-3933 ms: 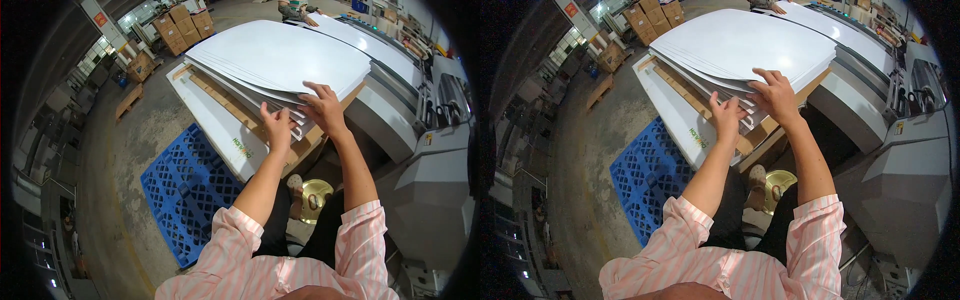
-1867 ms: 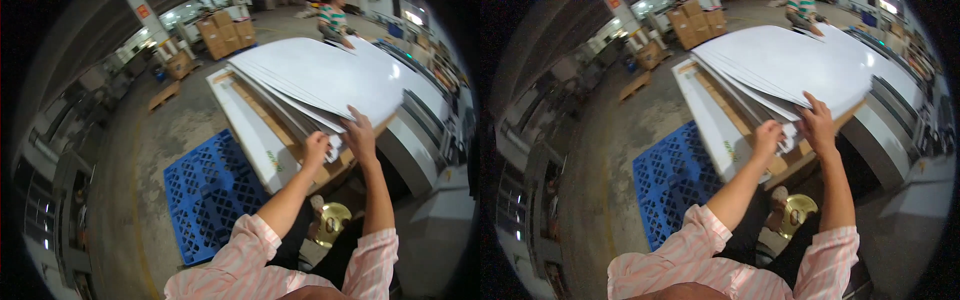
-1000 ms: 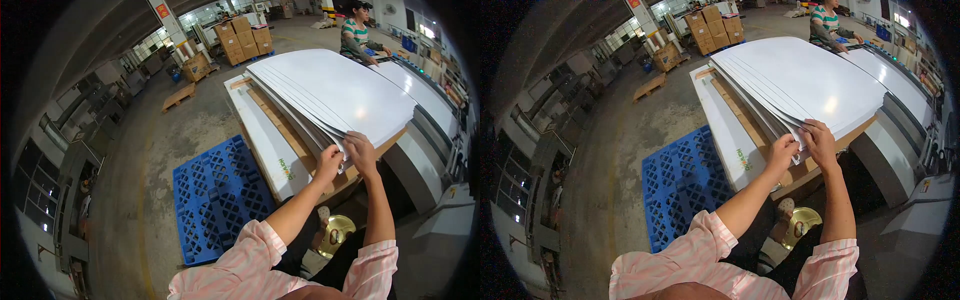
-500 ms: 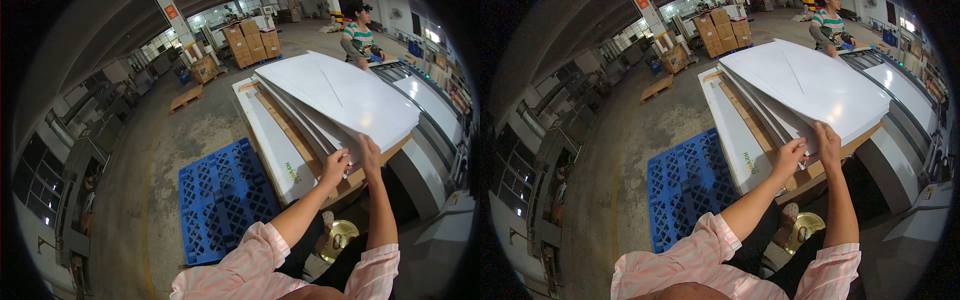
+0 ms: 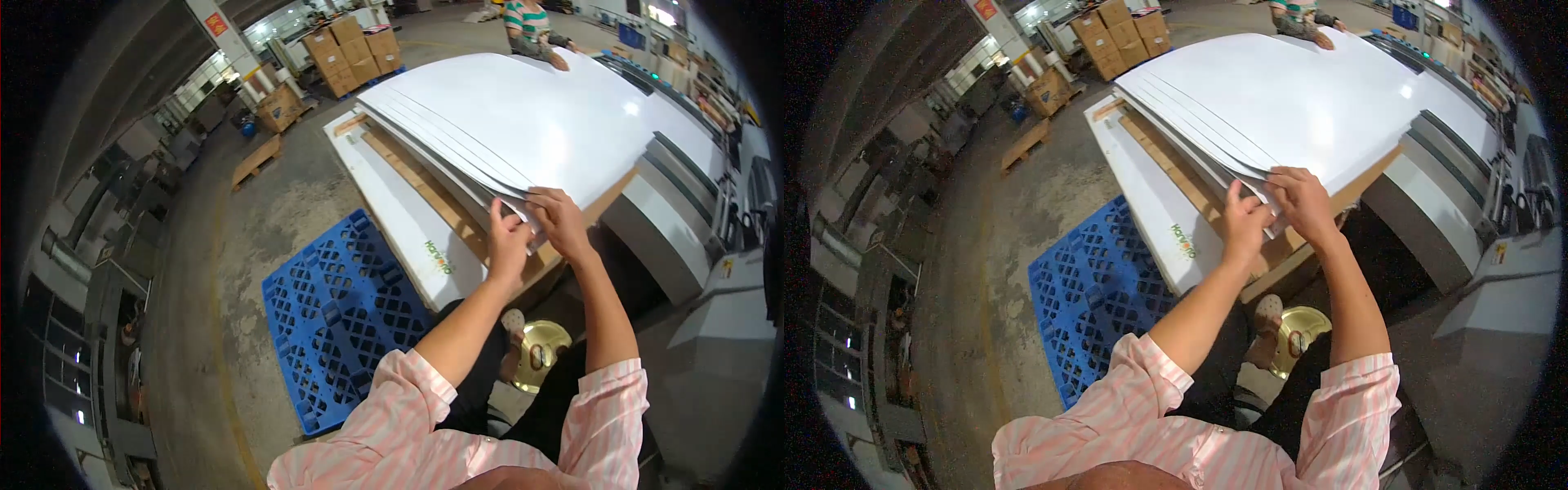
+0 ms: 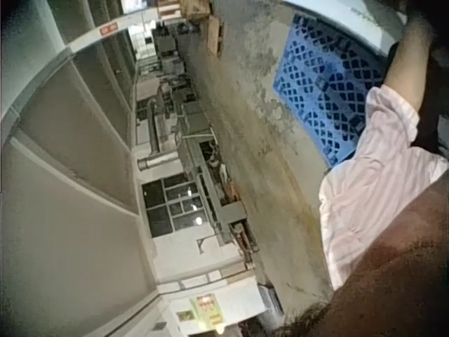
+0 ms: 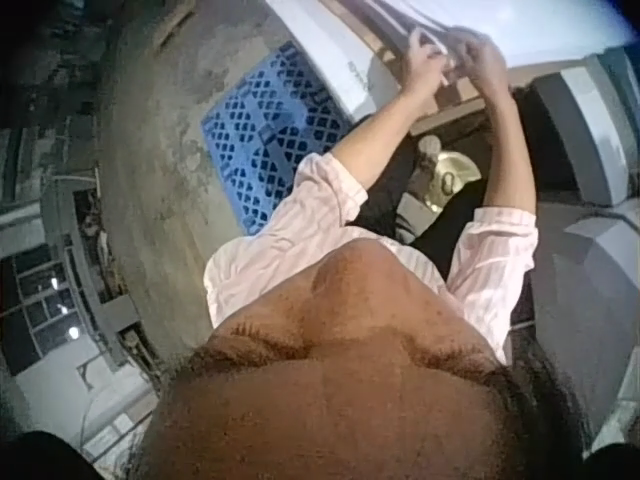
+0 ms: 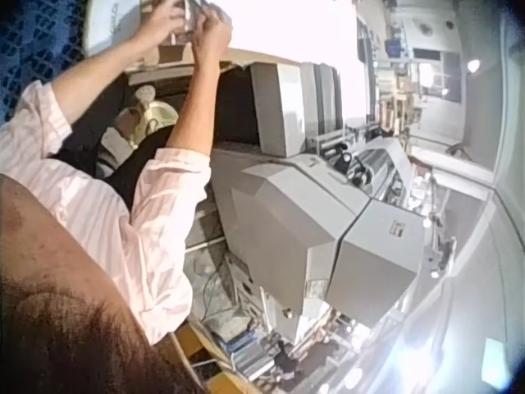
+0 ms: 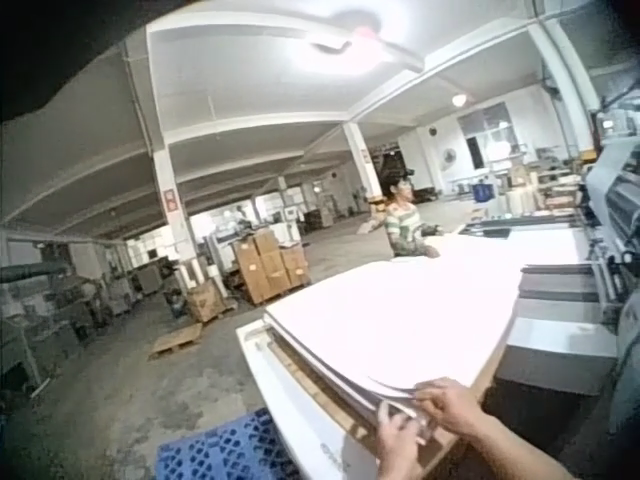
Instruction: Flipping through a stack of large white sheets of paper or plastic on a work table for inspection or preparation.
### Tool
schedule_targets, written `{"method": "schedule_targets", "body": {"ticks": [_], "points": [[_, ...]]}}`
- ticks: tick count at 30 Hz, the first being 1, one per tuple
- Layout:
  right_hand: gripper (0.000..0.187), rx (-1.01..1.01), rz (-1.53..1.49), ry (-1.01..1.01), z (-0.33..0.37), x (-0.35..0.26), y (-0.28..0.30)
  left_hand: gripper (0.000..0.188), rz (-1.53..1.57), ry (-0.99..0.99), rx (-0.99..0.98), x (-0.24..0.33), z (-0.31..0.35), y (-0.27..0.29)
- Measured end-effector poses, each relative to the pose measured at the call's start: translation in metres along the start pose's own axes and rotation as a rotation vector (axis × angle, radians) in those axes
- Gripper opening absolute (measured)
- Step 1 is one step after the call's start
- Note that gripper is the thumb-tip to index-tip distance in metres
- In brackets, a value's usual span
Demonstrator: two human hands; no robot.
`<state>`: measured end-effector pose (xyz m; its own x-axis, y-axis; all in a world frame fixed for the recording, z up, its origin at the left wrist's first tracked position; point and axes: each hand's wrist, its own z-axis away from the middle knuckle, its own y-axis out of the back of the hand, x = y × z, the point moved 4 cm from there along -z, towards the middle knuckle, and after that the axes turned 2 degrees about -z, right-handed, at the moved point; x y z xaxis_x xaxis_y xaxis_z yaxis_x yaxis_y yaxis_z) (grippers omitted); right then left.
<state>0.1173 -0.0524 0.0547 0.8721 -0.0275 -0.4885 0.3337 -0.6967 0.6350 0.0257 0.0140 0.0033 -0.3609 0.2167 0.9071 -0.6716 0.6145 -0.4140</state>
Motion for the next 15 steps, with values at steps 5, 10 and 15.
{"method": "schedule_targets", "body": {"ticks": [5, 10, 15], "points": [[0.039, 0.085, 0.044, 0.137, 0.006, -0.018, 0.013, 0.068, 0.058, 0.081, 0.049, -0.001, 0.001, 0.0], [0.043, 0.077, 0.185, 0.316, 0.013, -0.034, 0.017, 0.059, 0.087, 0.073, 0.028, -0.004, 0.0, 0.0], [0.041, 0.028, 0.247, 0.222, 0.017, -0.018, 0.017, 0.033, -0.025, 0.084, -0.066, -0.001, -0.003, 0.003]]}}
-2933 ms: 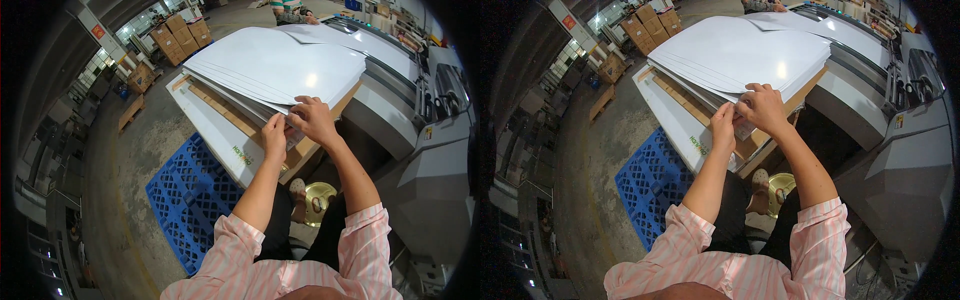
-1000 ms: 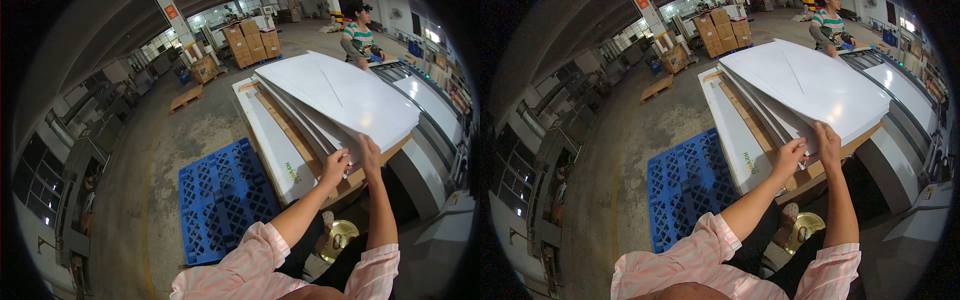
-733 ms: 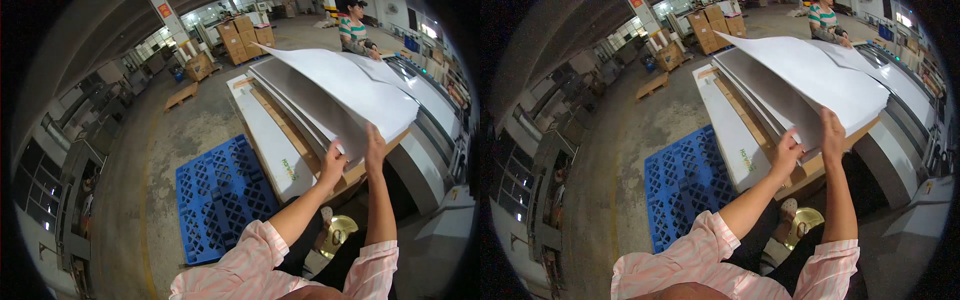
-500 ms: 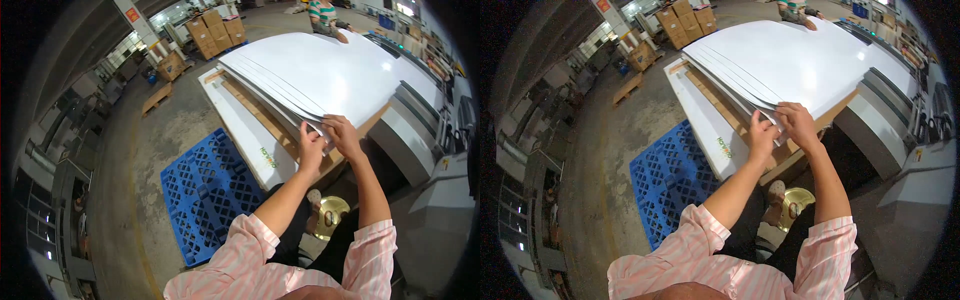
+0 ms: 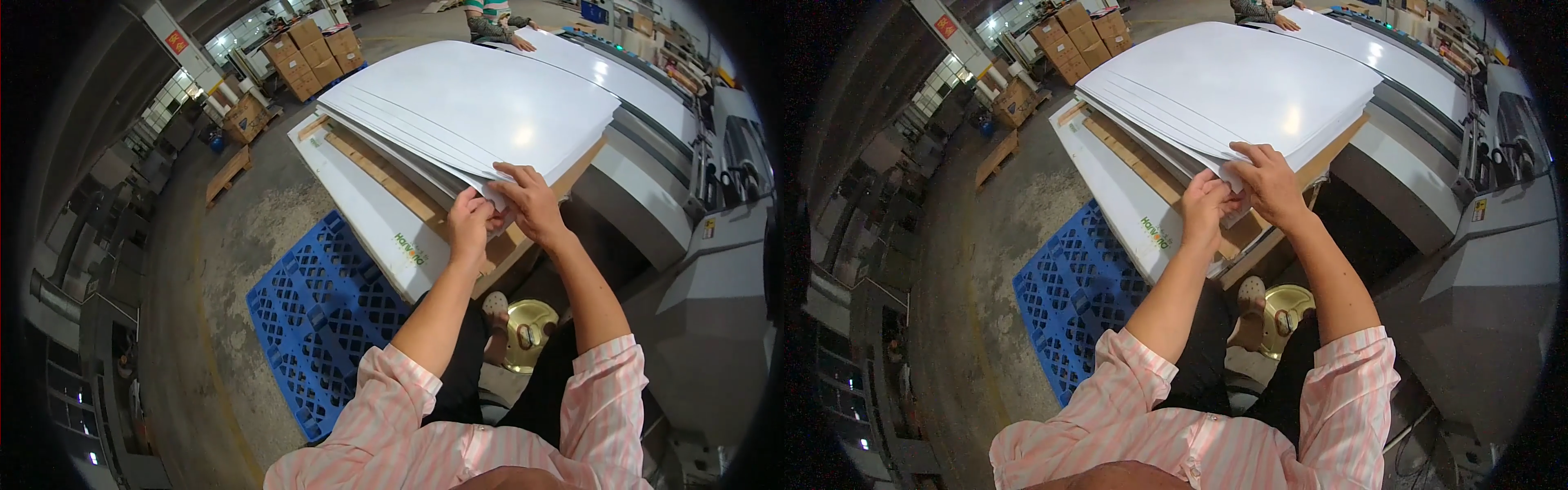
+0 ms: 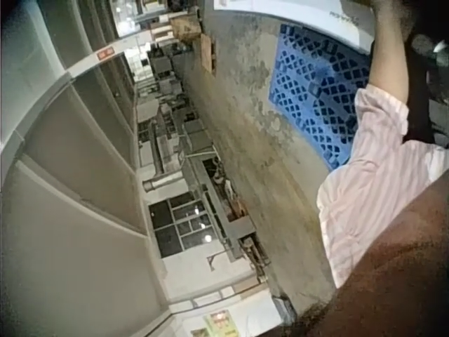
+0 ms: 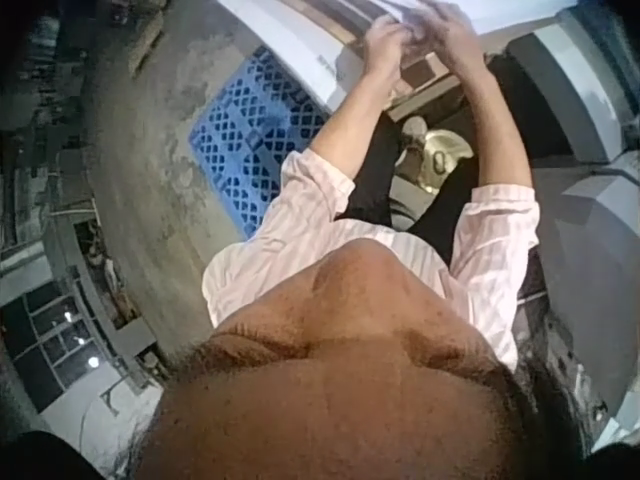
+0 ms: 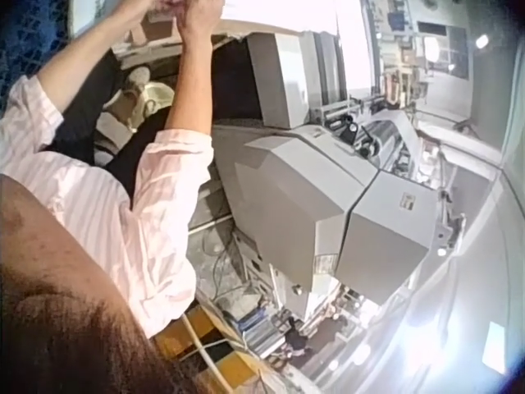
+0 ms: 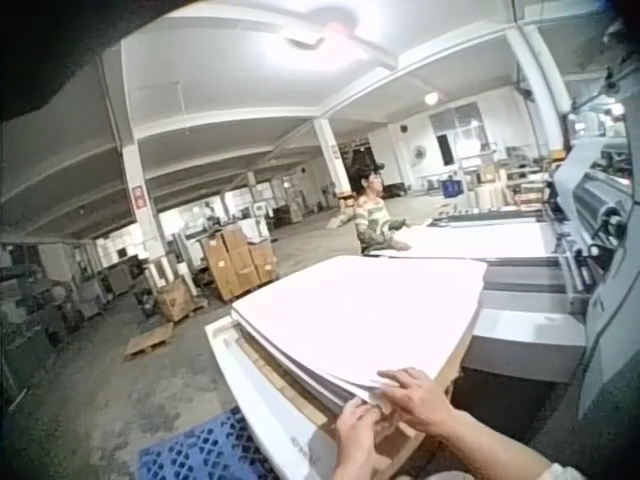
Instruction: Flipping through a stack of large white sheets of paper or plastic on a work table for inspection or preparation.
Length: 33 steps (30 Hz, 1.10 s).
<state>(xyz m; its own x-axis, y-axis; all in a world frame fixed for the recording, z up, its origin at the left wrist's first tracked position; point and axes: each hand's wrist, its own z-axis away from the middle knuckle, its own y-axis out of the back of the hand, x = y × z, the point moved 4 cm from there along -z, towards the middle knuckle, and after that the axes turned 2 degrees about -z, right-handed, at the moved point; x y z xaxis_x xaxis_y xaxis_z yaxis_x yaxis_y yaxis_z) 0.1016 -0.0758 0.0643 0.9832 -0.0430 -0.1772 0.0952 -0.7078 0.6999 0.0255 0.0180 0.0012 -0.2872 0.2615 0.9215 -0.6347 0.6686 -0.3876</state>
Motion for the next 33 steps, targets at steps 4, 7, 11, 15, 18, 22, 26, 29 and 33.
{"method": "schedule_targets", "body": {"ticks": [4, 7, 11, 15, 18, 22, 26, 29, 33], "points": [[0.032, 0.018, -0.157, -0.056, 0.001, -0.001, 0.003, 0.042, -0.012, -0.04, -0.043, 0.01, 0.002, 0.006], [0.032, 0.004, -0.085, -0.033, 0.001, -0.003, 0.002, 0.033, -0.103, -0.121, -0.042, 0.016, -0.001, 0.011], [0.03, 0.012, -0.032, -0.056, 0.0, 0.006, -0.004, 0.02, -0.407, -0.298, -0.037, 0.021, -0.005, 0.023], [0.026, 0.076, -0.107, -0.098, 0.001, 0.011, -0.004, 0.022, -0.913, -0.616, -0.066, 0.029, 0.007, 0.009], [0.024, 0.08, -0.133, -0.141, 0.0, 0.01, -0.003, 0.026, -1.147, -0.635, -0.121, 0.028, 0.018, -0.003], [0.023, 0.09, -0.157, -0.15, 0.001, 0.011, -0.006, 0.028, -1.279, -0.727, -0.138, 0.027, 0.021, -0.008], [0.023, 0.088, -0.179, -0.142, 0.002, 0.01, -0.007, 0.026, -1.29, -0.752, -0.11, 0.03, 0.023, -0.008], [0.023, 0.053, -0.169, -0.148, 0.003, 0.008, -0.004, 0.023, -1.245, -0.814, -0.041, 0.033, 0.022, -0.009], [0.023, 0.073, -0.157, -0.132, 0.004, 0.01, -0.006, 0.018, -1.208, -0.79, -0.024, 0.041, 0.024, -0.013]]}}
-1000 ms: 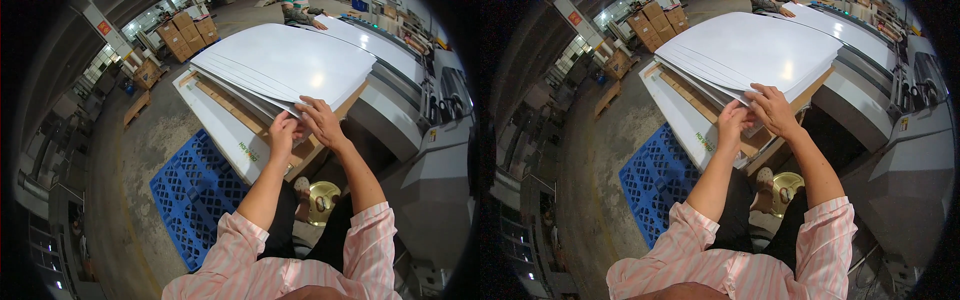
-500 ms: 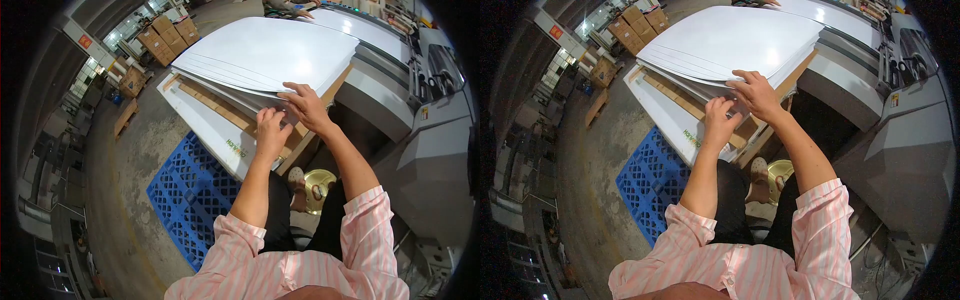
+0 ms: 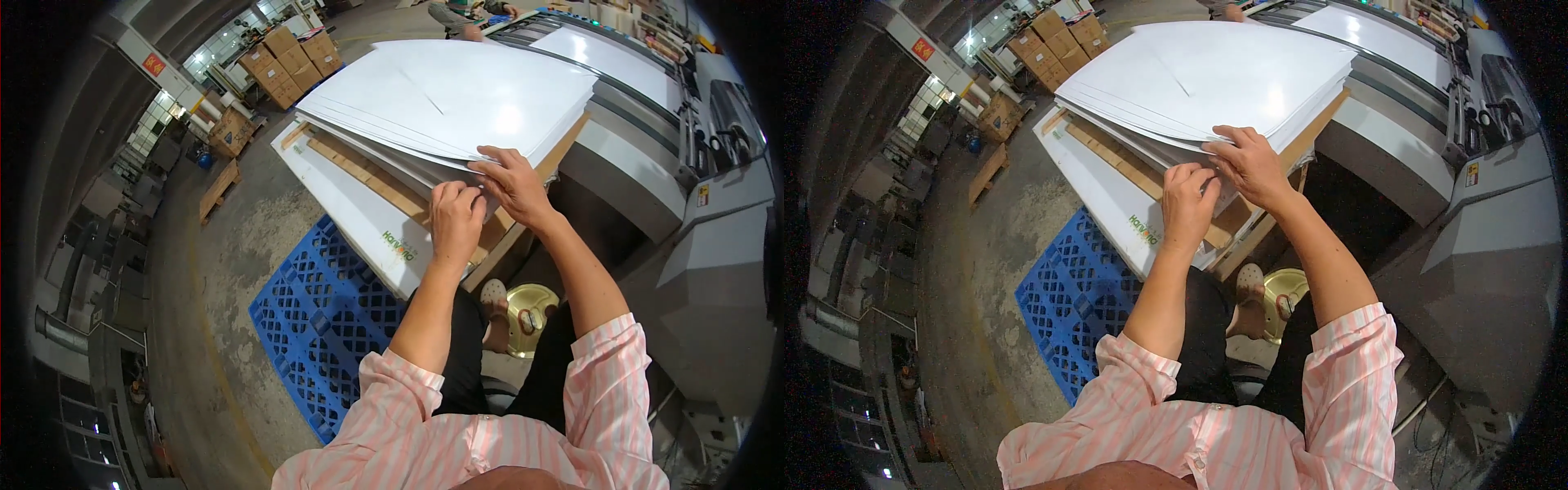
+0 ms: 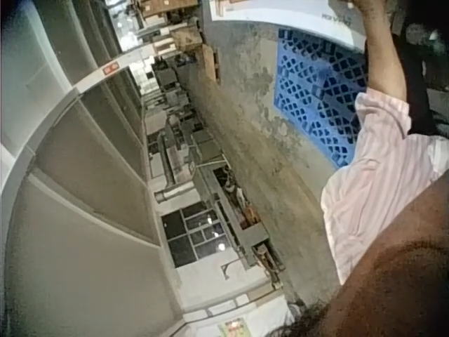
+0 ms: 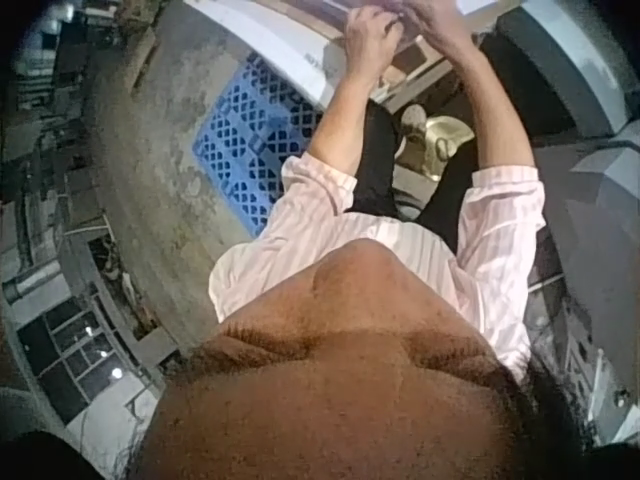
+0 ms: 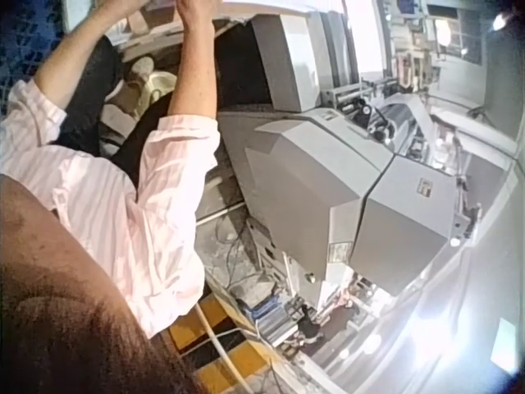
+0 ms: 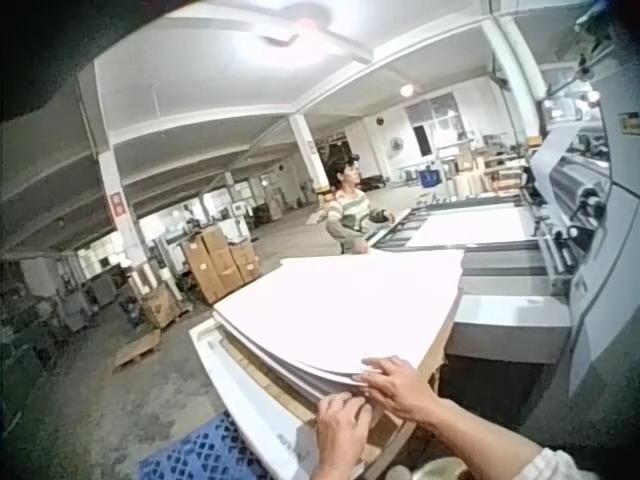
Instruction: Flipping through a stack of large white sheets of paper or plastic on a work table for inspection or preparation.
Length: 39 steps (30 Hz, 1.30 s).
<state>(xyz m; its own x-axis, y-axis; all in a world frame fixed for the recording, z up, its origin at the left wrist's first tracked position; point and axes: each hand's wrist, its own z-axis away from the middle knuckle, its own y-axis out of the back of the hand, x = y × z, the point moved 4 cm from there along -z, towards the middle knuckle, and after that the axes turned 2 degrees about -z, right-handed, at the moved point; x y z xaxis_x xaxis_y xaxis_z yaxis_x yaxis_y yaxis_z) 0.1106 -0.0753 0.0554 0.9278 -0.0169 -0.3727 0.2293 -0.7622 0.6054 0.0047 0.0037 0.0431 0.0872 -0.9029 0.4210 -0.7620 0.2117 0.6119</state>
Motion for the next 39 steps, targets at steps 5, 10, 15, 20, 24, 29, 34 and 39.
{"method": "schedule_targets", "body": {"ticks": [5, 10, 15, 20, 24, 29, 34, 39], "points": [[0.024, 0.035, -0.017, -0.03, -0.007, -0.002, -0.001, 0.019, -0.018, 0.131, -0.02, 0.005, -0.001, 0.006], [0.021, 0.065, -0.187, -0.088, -0.021, 0.008, -0.004, 0.028, 0.91, 0.577, 0.125, -0.013, 0.004, -0.025], [0.03, 0.201, -0.817, -0.581, -0.028, 0.023, -0.009, 0.024, 0.946, 0.661, 0.065, -0.028, 0.002, -0.037], [0.029, 0.505, -1.025, -0.704, -0.029, 0.022, -0.002, 0.028, 0.938, 0.699, -0.012, -0.03, 0.004, -0.035], [0.019, 0.404, -0.421, -0.144, -0.03, 0.0, 0.007, 0.053, 1.016, 0.701, 0.126, -0.017, 0.002, -0.025], [0.013, -0.018, -0.138, -0.199, -0.015, 0.01, -0.012, 0.069, 1.138, 0.756, 0.08, -0.027, 0.002, -0.027], [0.033, 0.017, 0.139, 0.092, -0.014, -0.012, -0.006, 0.055, 1.294, 0.798, 0.233, -0.027, 0.005, -0.032], [0.031, -0.002, 0.091, 0.227, -0.013, -0.023, 0.001, 0.039, 1.321, 0.766, 0.149, -0.033, 0.003, -0.035]]}}
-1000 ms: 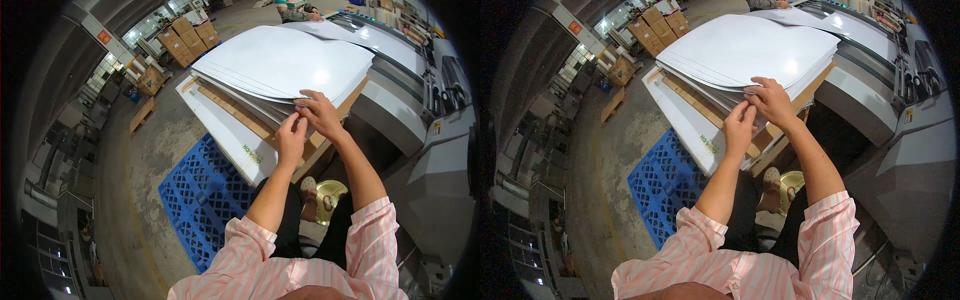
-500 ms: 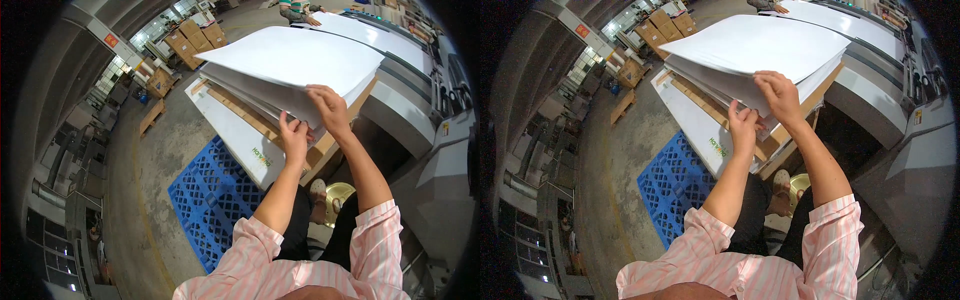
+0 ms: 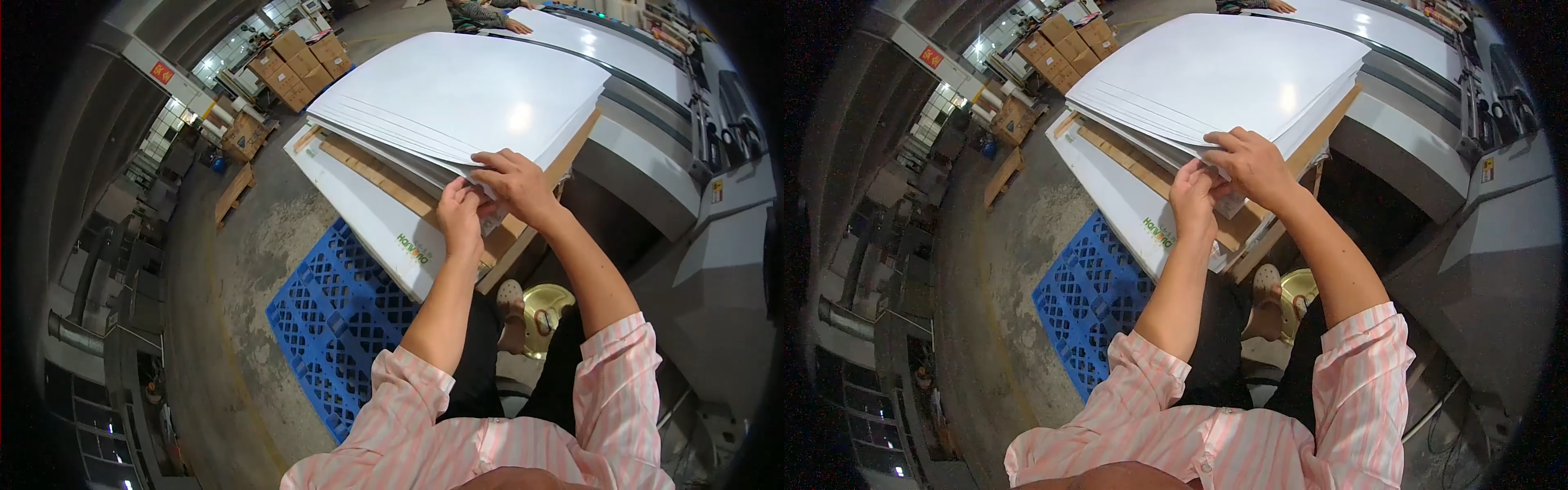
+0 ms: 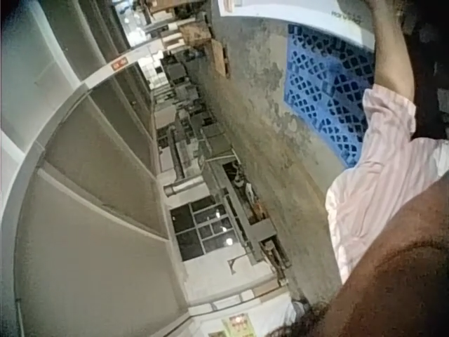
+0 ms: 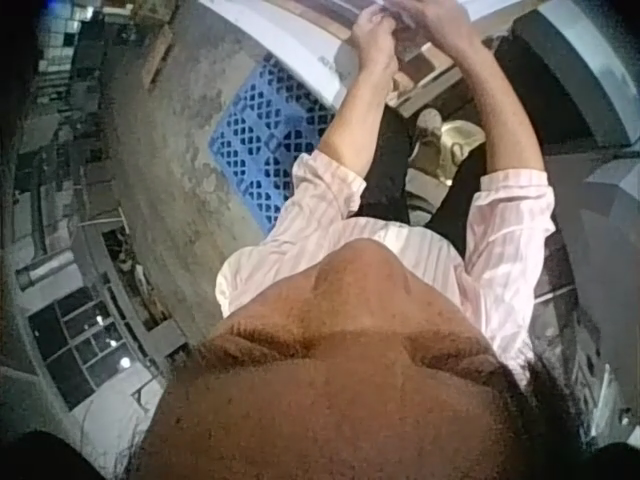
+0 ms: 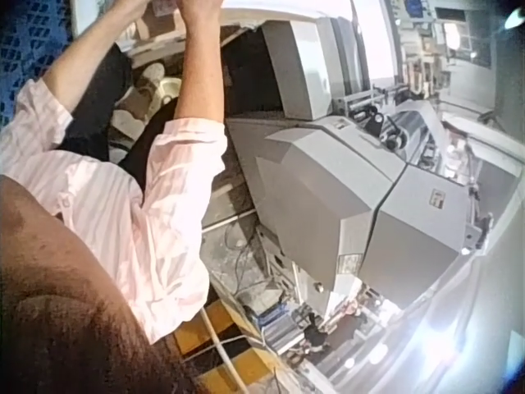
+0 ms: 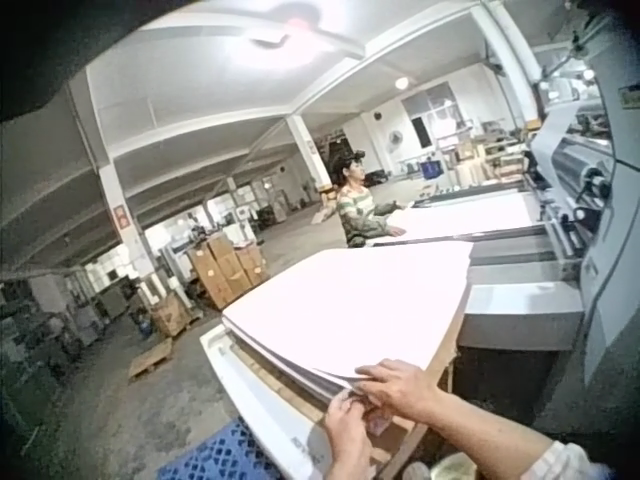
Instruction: Flipping through a stack of large white sheets of paper or plastic on a work table for inspection or preparation.
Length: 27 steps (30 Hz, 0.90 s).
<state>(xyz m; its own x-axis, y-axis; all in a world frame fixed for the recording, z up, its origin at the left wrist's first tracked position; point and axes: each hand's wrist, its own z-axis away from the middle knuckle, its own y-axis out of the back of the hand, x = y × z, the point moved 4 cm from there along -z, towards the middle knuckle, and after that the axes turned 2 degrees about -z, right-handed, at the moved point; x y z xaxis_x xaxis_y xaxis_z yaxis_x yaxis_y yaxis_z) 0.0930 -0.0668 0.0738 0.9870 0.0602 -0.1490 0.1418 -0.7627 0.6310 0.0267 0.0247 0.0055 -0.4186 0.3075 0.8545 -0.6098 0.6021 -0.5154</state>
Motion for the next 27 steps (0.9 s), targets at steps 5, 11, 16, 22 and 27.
{"method": "schedule_targets", "body": {"ticks": [5, 11, 16, 22, 27], "points": [[0.03, -0.036, 0.057, -0.063, 0.01, 0.017, 0.0, 0.033, -0.137, 0.02, 0.021, 0.007, 0.005, -0.003], [0.029, -0.008, -0.038, -0.115, 0.011, 0.015, 0.005, 0.037, -0.262, -0.122, -0.06, 0.016, 0.004, 0.006], [0.028, -0.056, -0.011, -0.127, 0.012, 0.02, 0.003, 0.032, -0.455, -0.127, -0.033, 0.025, 0.006, 0.013], [0.026, 0.02, -0.032, -0.165, 0.013, 0.022, -0.001, 0.037, -0.193, -0.007, 0.041, 0.016, 0.011, 0.017], [0.023, 0.034, -0.033, -0.165, 0.014, 0.024, -0.001, 0.042, -0.113, 0.004, 0.078, 0.014, 0.012, 0.018]]}}
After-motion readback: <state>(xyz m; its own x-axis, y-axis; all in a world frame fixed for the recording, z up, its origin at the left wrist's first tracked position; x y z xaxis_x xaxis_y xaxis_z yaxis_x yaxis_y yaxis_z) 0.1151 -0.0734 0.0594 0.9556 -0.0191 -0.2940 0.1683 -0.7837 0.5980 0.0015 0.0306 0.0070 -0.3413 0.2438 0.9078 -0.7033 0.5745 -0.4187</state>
